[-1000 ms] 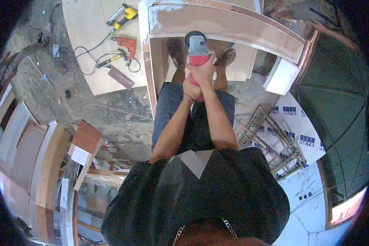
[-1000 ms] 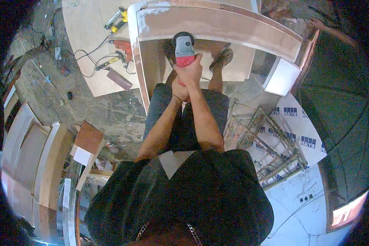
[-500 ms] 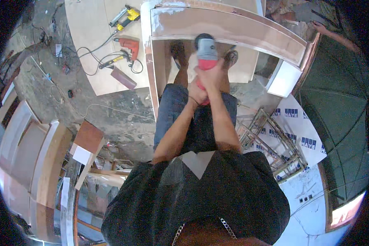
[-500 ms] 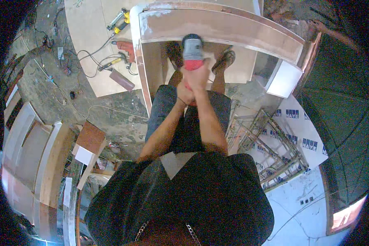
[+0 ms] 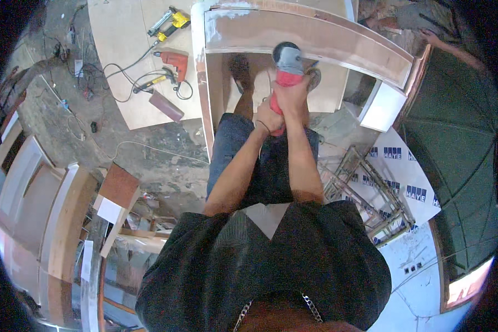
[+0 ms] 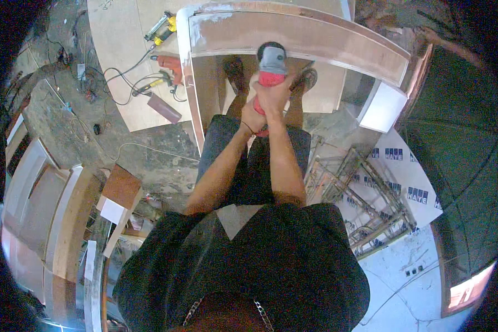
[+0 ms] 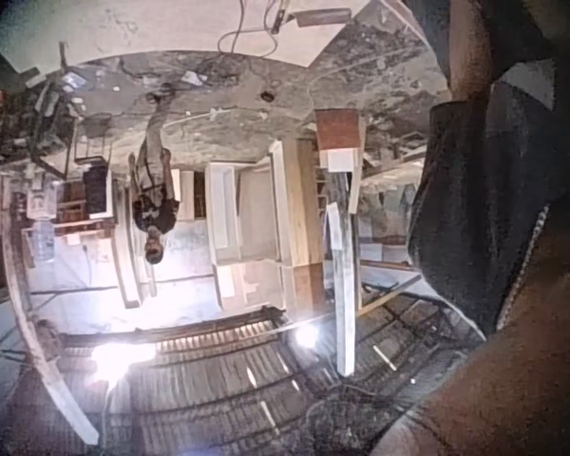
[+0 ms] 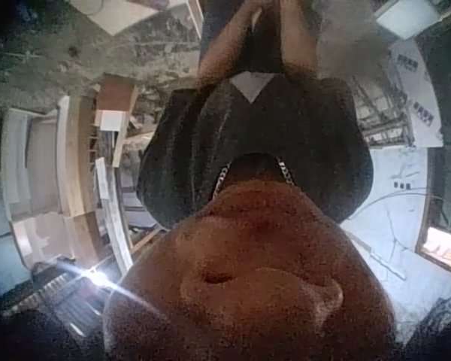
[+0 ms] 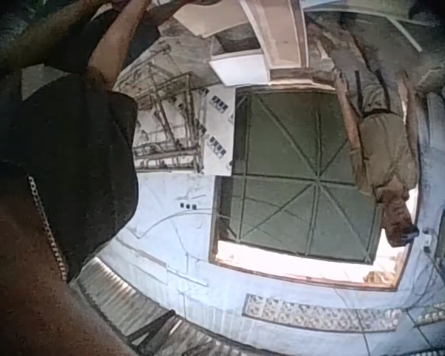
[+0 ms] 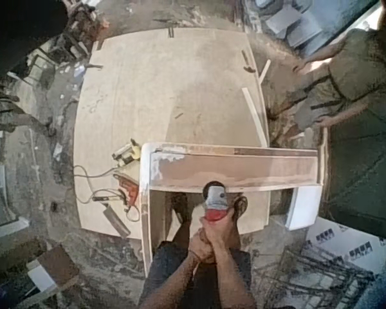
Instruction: The person uses a power sander to smooth the edges and surfaces of a wooden furniture structure, moving the tool across the joints and sides.
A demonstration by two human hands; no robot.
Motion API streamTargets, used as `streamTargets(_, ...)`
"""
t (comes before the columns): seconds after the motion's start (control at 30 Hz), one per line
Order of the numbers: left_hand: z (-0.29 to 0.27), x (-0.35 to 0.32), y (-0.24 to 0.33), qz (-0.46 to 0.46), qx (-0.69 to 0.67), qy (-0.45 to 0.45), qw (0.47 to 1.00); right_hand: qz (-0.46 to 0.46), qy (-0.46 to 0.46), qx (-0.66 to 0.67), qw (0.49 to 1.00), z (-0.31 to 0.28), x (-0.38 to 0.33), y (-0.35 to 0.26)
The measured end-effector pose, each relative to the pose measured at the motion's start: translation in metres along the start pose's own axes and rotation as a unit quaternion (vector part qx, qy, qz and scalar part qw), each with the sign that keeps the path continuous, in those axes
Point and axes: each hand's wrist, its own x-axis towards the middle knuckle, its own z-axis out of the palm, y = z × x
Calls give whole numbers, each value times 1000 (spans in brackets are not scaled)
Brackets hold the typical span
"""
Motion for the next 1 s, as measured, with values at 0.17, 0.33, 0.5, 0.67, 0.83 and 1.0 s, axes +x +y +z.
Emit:
streamTargets(0.17,3,-13,-5,3,-37,32,999,-15,-26,1,1000,-4,-11,-3)
streamTargets(0.33,-27,-14,-40,-26,-58,84,994,-10,-124,-57,991,39,-31,-21)
streamTargets(0.5,-34,-7,-44,44,-86,103,990,-18,-132,-32,991,49,-31,-21)
streamTargets(0.67,-18,0,-25,13,-91,19,996,-12,-56,-30,998,23,-15,-11)
streamTargets(0.83,6,-14,-7,-17,-83,25,996,39,-56,-40,997,-5,-12,-4)
streamTargets(1.0,20,-12,-3,-38,-36,18,998,17,-39,-2,999,-20,-5,2)
